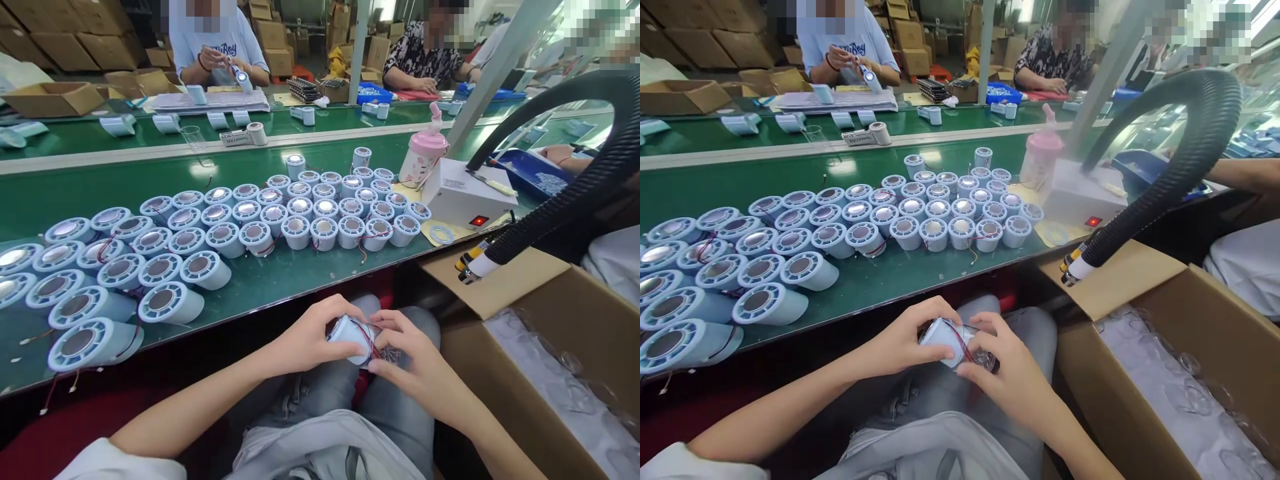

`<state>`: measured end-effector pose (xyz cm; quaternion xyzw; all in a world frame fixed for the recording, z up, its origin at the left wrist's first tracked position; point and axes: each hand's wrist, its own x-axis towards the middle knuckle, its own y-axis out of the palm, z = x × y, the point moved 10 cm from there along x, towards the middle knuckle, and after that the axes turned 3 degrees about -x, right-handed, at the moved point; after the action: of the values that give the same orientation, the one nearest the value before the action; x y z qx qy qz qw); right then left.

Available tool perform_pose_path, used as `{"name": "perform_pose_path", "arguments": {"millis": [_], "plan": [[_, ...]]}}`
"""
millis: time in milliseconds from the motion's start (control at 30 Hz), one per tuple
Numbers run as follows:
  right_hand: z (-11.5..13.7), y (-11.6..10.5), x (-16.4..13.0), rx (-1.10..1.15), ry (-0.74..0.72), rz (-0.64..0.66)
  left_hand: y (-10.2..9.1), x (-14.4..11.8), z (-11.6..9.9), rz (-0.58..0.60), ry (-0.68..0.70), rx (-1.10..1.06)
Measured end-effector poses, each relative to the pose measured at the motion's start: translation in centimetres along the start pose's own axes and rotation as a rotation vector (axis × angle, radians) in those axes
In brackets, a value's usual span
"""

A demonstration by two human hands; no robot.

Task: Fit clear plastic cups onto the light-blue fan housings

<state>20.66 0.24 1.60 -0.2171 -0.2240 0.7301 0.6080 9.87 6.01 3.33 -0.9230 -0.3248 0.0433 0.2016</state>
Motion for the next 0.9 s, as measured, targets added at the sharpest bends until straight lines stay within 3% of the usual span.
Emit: {"name": "perform_pose_path", "arguments": {"millis": [133, 233, 333, 433, 500, 667, 767, 900], "plan": [[-0.6, -0.4, -0.1, 0.165, 0.066, -0.072, 0.2, -0.1, 1.0, -0.035, 0.053, 0.037], [-2.0, -0.8, -0.1, 0.366, 0.141, -0.144, 1.1, -0.3, 1.5, 0.027, 0.090, 0.038], [-3.6, -0.8, -0.2, 0.606, 0.220, -0.187, 2.0, -0.5, 1.6, 0.109, 0.072, -0.079], [-4.4, -0.7, -0.3, 0.777, 0.246, -0.193, 2.6, -0.6, 2.0, 0.135, -0.038, -0.289], [-3.4, -0.8, -0.3, 0.721, 0.143, -0.161, 2.7, -0.7, 2.5, 0.118, -0.123, -0.424], [-0.3, -1.5, -1.5, 0.146, -0.155, -0.190, 2.6, -1.1, 3.1, 0.091, -0.211, -0.529], [-0.4, -1.5, -2.0, 0.124, -0.166, -0.185, 2.6, -1.1, 2.5, 0.110, -0.173, -0.475], [-1.6, -1.0, -2.0, 0.266, -0.057, -0.107, 2.1, -1.0, 0.8, 0.110, -0.049, -0.442]]}}
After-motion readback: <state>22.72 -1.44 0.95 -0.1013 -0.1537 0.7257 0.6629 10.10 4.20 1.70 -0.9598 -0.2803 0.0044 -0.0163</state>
